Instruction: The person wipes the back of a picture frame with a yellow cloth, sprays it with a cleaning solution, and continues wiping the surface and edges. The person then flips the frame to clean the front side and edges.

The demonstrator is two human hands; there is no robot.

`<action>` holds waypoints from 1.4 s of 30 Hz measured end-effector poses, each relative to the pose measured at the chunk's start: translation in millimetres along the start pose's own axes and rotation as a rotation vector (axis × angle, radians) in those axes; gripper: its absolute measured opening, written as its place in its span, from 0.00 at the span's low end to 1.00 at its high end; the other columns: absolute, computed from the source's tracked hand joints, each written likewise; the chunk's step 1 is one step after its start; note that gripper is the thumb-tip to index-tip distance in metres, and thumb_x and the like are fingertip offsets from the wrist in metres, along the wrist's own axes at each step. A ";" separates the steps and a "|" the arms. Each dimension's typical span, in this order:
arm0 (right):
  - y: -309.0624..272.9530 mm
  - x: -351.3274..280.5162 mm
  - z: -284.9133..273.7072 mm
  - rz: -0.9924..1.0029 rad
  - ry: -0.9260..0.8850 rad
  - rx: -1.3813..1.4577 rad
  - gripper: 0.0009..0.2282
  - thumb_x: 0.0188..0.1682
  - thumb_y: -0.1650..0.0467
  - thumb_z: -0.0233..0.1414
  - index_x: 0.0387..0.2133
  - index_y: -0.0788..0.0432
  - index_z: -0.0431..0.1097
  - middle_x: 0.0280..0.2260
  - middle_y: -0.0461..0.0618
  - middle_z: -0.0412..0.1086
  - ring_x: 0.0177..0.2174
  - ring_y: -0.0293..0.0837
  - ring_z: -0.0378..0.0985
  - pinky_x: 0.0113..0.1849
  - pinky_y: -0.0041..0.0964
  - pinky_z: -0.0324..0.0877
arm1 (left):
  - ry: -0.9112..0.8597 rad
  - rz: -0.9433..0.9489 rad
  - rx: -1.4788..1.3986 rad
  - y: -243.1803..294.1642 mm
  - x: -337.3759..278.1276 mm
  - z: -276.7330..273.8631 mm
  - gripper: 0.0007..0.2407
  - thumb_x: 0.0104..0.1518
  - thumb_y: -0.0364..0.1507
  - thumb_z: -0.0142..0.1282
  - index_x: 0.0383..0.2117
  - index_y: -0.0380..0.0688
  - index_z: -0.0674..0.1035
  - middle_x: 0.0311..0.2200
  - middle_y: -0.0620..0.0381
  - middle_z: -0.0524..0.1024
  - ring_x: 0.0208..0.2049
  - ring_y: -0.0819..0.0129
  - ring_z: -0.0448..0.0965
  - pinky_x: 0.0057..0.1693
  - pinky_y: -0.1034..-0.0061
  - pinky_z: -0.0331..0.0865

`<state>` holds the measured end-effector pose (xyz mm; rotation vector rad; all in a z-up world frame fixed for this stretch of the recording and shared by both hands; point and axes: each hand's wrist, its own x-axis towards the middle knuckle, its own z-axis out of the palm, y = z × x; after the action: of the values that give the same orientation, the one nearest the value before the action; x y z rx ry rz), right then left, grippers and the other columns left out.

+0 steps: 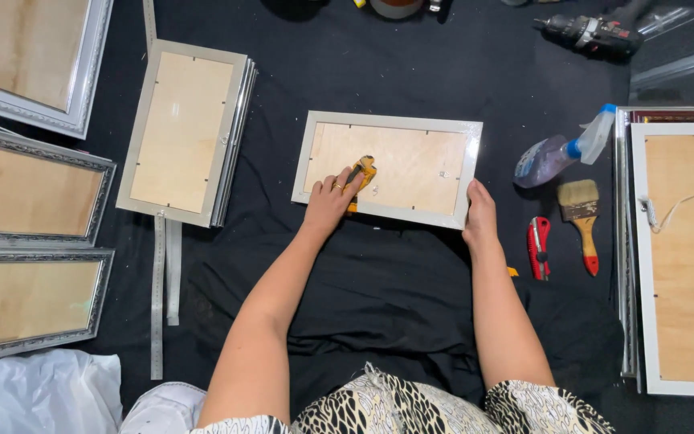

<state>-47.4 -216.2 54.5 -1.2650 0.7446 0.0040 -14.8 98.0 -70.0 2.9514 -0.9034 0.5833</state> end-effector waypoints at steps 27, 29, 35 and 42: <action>39.9 71.8 -71.6 0.259 -0.119 0.371 0.27 0.51 0.56 0.56 0.57 0.62 0.65 0.52 0.64 0.70 0.46 0.61 0.78 0.46 0.63 0.76 | 0.107 -0.030 -0.040 12.7 50.8 -110.1 0.06 0.62 0.37 0.52 0.43 0.71 0.78 0.36 0.68 0.73 0.39 0.68 0.75 0.46 0.67 0.67; 39.9 66.8 -70.9 0.128 -0.071 0.204 0.25 0.54 0.51 0.48 0.55 0.56 0.67 0.48 0.58 0.70 0.43 0.55 0.76 0.42 0.57 0.77 | 0.011 -0.038 -0.071 5.9 62.7 -112.4 0.06 0.62 0.37 0.54 0.43 0.71 0.78 0.36 0.68 0.73 0.39 0.66 0.75 0.45 0.65 0.67; -35.4 -14.2 -36.5 -0.345 -0.014 -0.111 0.30 0.58 0.45 0.31 0.61 0.49 0.63 0.56 0.48 0.61 0.50 0.43 0.58 0.48 0.40 0.63 | -0.317 -0.017 -0.241 -23.2 112.8 -133.3 0.10 0.54 0.39 0.63 0.42 0.67 0.79 0.39 0.67 0.74 0.44 0.62 0.74 0.46 0.61 0.68; -28.5 23.3 -27.6 -0.603 -0.103 -0.228 0.26 0.60 0.47 0.30 0.52 0.51 0.63 0.56 0.52 0.65 0.58 0.46 0.62 0.57 0.47 0.59 | -0.334 -0.128 -0.433 -46.3 150.4 -142.4 0.16 0.49 0.43 0.70 0.44 0.63 0.82 0.38 0.63 0.78 0.44 0.59 0.78 0.50 0.61 0.71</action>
<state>-32.1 -258.5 64.3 -1.6553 0.2566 -0.3422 75.6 70.6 120.0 2.7106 -0.7309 -0.1085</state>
